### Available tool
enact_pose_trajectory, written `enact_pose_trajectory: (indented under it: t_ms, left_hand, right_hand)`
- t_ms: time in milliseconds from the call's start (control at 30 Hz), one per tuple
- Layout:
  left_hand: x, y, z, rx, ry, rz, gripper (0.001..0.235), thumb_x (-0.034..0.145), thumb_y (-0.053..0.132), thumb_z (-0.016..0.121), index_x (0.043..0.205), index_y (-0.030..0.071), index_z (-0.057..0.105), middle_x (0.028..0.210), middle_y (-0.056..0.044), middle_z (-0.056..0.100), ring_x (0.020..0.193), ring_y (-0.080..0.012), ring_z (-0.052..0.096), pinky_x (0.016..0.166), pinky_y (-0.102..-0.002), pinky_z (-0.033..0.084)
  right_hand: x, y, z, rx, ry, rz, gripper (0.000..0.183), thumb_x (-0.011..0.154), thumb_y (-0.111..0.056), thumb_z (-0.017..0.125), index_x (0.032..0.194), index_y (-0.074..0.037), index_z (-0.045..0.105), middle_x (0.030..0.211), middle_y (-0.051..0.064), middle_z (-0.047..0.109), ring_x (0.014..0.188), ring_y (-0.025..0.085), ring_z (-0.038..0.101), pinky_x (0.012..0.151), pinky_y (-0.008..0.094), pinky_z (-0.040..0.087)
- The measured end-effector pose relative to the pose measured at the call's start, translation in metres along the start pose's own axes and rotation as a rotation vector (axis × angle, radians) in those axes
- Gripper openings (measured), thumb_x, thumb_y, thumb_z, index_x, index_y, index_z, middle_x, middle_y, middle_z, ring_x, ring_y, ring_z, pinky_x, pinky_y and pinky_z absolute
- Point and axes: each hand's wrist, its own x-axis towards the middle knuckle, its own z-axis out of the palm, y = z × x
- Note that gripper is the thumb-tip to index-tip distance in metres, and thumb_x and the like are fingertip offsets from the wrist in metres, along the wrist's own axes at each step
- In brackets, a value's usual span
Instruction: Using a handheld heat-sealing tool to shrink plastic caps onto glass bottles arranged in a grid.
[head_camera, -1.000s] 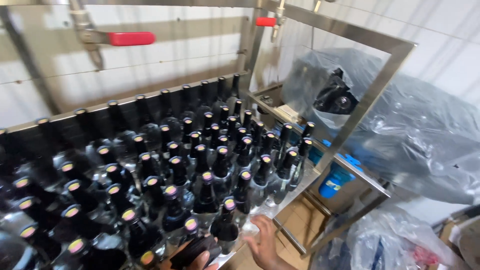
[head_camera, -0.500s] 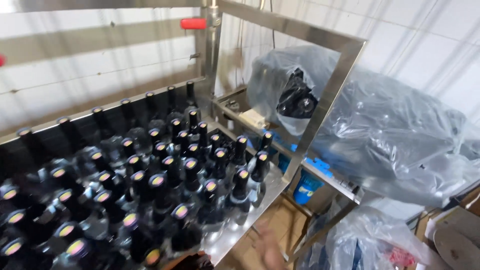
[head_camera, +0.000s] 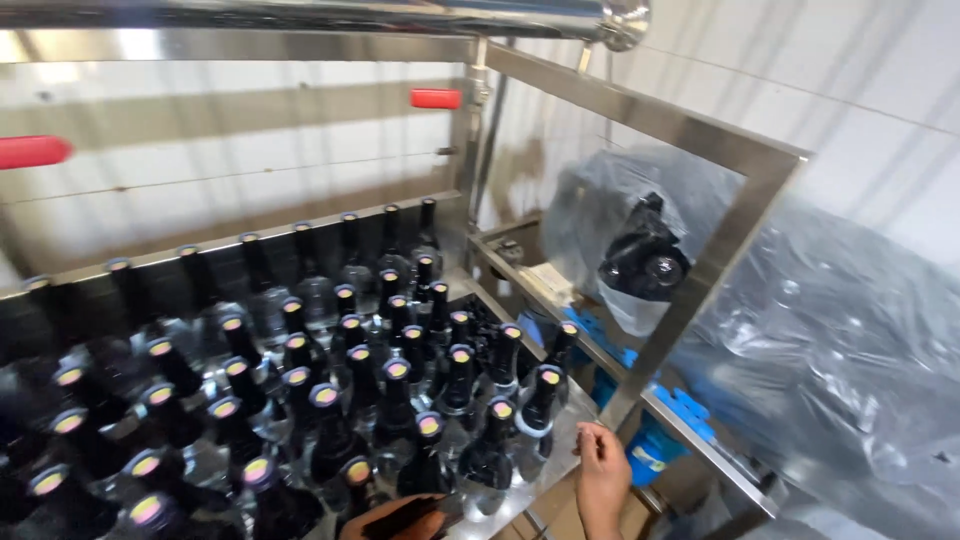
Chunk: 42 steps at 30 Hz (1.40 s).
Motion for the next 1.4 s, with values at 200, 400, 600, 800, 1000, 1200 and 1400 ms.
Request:
enact_pose_trajectory:
  t_ms: [200,400,600,800,1000,1200,1400]
  left_hand:
    - [-0.016,0.006,-0.017,-0.074,-0.309,0.058,0.03,0.081,-0.004,0.096,0.11,-0.011,0.102,0.118,-0.022,0.1,0.114,-0.0276,0.09,0.102,-0.033,0.062]
    - [-0.011,-0.015,-0.095,0.058,-0.423,0.027,0.056,0.076,0.016,0.101,0.13,0.001,0.094,0.109,-0.013,0.094,0.098,-0.0213,0.085,0.091,-0.029,0.059]
    - [-0.03,-0.026,-0.177,0.332,-0.249,0.288,0.049,0.076,0.027,0.101,0.125,0.021,0.098,0.125,0.006,0.1,0.12,-0.0042,0.088,0.11,-0.02,0.061]
    - [-0.037,-0.044,-0.262,0.478,-0.223,0.308,0.048,0.084,0.032,0.092,0.132,0.032,0.092,0.131,0.013,0.094,0.12,0.0027,0.085,0.11,-0.015,0.059]
    - [0.012,-0.093,-0.327,0.807,-0.335,0.542,0.048,0.093,0.034,0.084,0.14,0.042,0.082,0.145,0.023,0.082,0.138,0.002,0.074,0.123,-0.02,0.047]
    - [-0.078,-0.037,-0.324,0.616,-0.224,0.69,0.045,0.087,0.023,0.093,0.13,0.035,0.092,0.133,0.014,0.092,0.128,-0.0028,0.082,0.119,-0.023,0.053]
    - [-0.093,-0.003,-0.326,0.612,-0.415,0.424,0.046,0.096,0.034,0.082,0.141,0.039,0.087,0.151,0.014,0.082,0.148,-0.0011,0.068,0.129,-0.024,0.043]
  right_hand:
    - [-0.12,-0.164,-0.025,0.298,-1.018,-0.202,0.042,0.075,0.01,0.098,0.111,-0.006,0.084,0.107,0.008,0.082,0.088,0.013,0.08,0.08,0.023,0.064]
    - [-0.185,-0.166,0.015,0.243,-0.825,-0.552,0.017,0.074,-0.024,0.109,0.079,-0.015,0.096,0.07,-0.003,0.083,0.061,0.004,0.066,0.053,0.022,0.043]
    - [-0.251,-0.168,0.043,0.288,-0.852,-0.771,0.015,0.095,-0.023,0.091,0.089,-0.009,0.092,0.076,0.002,0.08,0.067,0.01,0.072,0.058,0.025,0.054]
    - [-0.338,-0.163,0.08,0.307,-0.707,-0.413,0.03,0.08,-0.015,0.107,0.08,-0.009,0.077,0.06,-0.001,0.077,0.053,0.005,0.068,0.051,0.021,0.057]
    - [-0.397,-0.248,0.058,0.234,-0.654,-0.819,0.013,0.085,-0.025,0.098,0.082,-0.014,0.091,0.085,0.002,0.085,0.077,0.015,0.076,0.063,0.029,0.06]
    - [-0.406,-0.278,0.039,-0.009,-0.937,-0.591,0.008,0.096,-0.021,0.091,0.094,-0.014,0.094,0.082,0.001,0.09,0.06,0.006,0.072,0.049,0.02,0.054]
    - [-0.387,-0.283,0.033,0.108,-1.134,-0.228,0.011,0.102,-0.011,0.086,0.095,-0.007,0.094,0.082,0.003,0.088,0.067,0.004,0.061,0.058,0.027,0.04]
